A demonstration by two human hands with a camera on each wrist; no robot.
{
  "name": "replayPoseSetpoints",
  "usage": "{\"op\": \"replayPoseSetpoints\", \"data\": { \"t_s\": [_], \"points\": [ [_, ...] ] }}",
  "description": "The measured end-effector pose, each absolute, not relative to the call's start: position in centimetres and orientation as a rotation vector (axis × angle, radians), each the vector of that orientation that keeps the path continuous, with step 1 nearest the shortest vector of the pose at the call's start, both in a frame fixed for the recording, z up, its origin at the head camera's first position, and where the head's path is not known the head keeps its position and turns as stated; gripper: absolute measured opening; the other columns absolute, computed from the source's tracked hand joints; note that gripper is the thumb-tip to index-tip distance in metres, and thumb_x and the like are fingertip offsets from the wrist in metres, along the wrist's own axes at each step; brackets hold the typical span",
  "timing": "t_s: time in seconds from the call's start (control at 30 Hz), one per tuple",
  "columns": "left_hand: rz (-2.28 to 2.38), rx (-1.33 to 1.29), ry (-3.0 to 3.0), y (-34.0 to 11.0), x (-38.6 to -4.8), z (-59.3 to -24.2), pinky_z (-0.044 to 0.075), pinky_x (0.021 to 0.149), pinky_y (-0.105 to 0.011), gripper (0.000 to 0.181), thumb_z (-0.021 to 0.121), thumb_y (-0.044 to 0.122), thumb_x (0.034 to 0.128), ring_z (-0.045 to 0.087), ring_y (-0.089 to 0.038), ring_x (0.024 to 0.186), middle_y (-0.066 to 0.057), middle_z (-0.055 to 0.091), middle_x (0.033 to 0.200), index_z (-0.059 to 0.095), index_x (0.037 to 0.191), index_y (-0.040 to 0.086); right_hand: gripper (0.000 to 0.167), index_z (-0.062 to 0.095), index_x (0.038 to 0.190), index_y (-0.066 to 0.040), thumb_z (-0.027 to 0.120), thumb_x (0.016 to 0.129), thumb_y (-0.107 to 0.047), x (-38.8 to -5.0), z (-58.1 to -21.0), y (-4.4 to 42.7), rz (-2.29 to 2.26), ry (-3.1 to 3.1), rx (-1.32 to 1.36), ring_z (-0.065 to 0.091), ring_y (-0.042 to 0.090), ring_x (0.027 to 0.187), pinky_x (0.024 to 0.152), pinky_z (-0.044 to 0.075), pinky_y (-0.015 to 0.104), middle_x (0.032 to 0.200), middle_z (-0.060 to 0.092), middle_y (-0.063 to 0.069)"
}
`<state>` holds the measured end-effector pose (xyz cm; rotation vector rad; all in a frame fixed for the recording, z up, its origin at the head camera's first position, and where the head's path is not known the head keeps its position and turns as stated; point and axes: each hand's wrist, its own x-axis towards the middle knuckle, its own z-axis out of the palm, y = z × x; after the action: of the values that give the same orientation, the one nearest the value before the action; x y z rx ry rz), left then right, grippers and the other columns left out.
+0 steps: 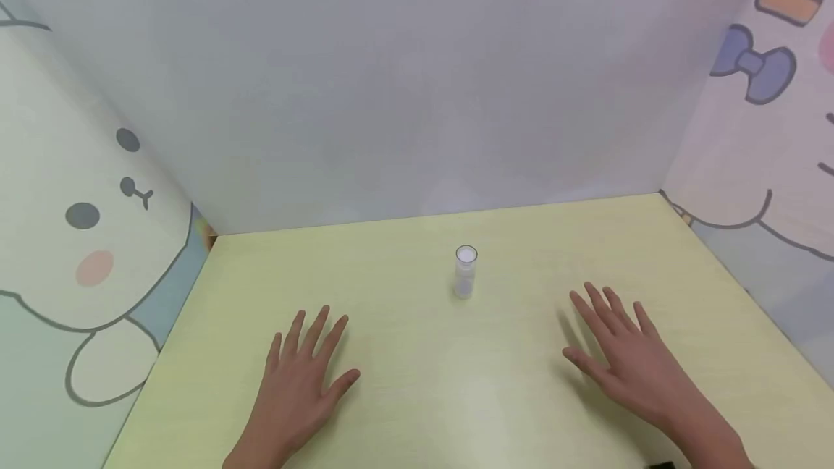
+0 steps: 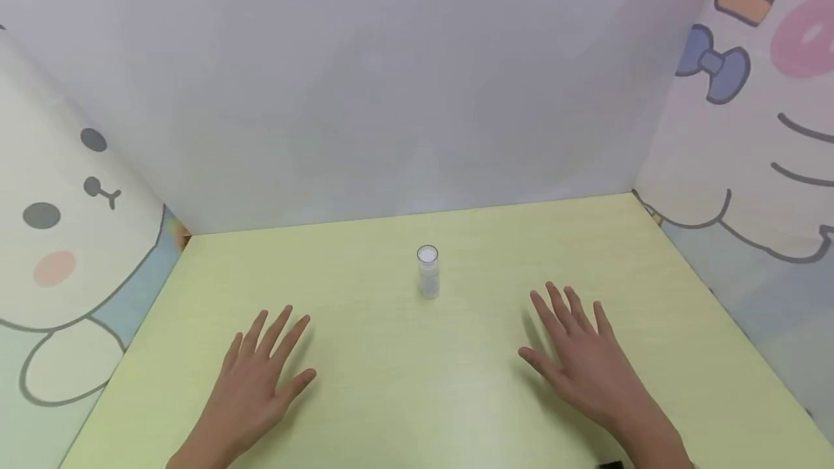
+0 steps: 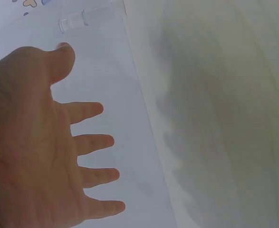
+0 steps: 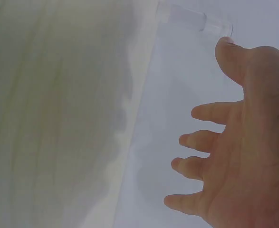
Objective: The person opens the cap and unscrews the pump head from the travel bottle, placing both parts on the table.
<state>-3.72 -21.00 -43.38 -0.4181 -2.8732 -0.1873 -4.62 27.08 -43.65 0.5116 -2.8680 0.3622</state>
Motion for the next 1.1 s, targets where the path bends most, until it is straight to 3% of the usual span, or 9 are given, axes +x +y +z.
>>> {"op": "replayPoseSetpoints", "data": {
  "t_s": [0.1,0.23,0.4,0.53,0.73,1.1],
  "points": [
    [-0.195,-0.423,-2.867,-20.9,-3.7,-43.5,0.034,0.113,-0.073,0.072,0.064,0.059,0.0963,0.034,-0.044,0.153,-0.007,0.040,0.167,0.046,0.158,0.025,0.082,0.028,0.166,-0.018,0.067,0.100,-0.048,-4.8,-43.6,26.8,0.366,-2.850,0.525,0.014,0.029,0.164,0.133,-0.011,0.041,0.171,0.031,0.015],
    [-0.209,-0.429,-2.861,-20.7,-3.7,-43.6,0.036,0.112,-0.072,0.071,0.066,0.057,0.0955,0.038,-0.044,0.151,-0.009,0.045,0.164,0.049,0.156,0.024,0.076,0.039,0.161,-0.015,0.071,0.097,-0.044,-5.1,-43.7,26.4,0.353,-2.809,0.542,0.048,0.038,0.145,0.134,0.006,0.045,0.159,0.049,0.016],
    [-0.248,-0.457,-2.844,-20.3,-3.9,-43.7,0.038,0.112,-0.069,0.067,0.069,0.051,0.0950,0.045,-0.044,0.147,-0.012,0.053,0.157,0.053,0.152,0.021,0.068,0.051,0.152,-0.011,0.076,0.094,-0.036,-5.5,-43.6,26.1,0.365,-2.774,0.562,0.061,0.036,0.130,0.113,0.040,0.058,0.148,0.061,0.015],
    [-0.282,-0.482,-2.809,-19.9,-4.2,-43.7,0.041,0.111,-0.066,0.063,0.073,0.045,0.0940,0.051,-0.043,0.142,-0.013,0.059,0.150,0.056,0.149,0.018,0.065,0.054,0.150,-0.012,0.079,0.092,-0.028,-5.7,-43.4,26.0,0.424,-2.758,0.577,0.067,0.038,0.121,0.098,0.051,0.059,0.143,0.064,0.016],
    [-0.386,-0.522,-2.733,-19.2,-4.9,-43.9,0.046,0.105,-0.062,0.052,0.076,0.033,0.0933,0.059,-0.038,0.131,-0.009,0.066,0.138,0.063,0.139,0.014,0.057,0.058,0.145,-0.013,0.079,0.093,-0.019,-6.3,-43.2,25.6,0.577,-2.723,0.572,0.069,0.038,0.118,0.093,0.055,0.055,0.137,0.068,0.014],
    [-0.539,-0.523,-2.668,-17.7,-6.1,-43.6,0.050,0.098,-0.056,0.039,0.080,0.028,0.0913,0.065,-0.030,0.119,0.000,0.071,0.124,0.070,0.128,0.017,0.051,0.059,0.144,-0.019,0.076,0.097,-0.024,-7.5,-42.8,24.3,0.679,-2.738,0.546,0.065,0.029,0.127,0.100,0.051,0.048,0.139,0.067,0.005]
  ]
}}
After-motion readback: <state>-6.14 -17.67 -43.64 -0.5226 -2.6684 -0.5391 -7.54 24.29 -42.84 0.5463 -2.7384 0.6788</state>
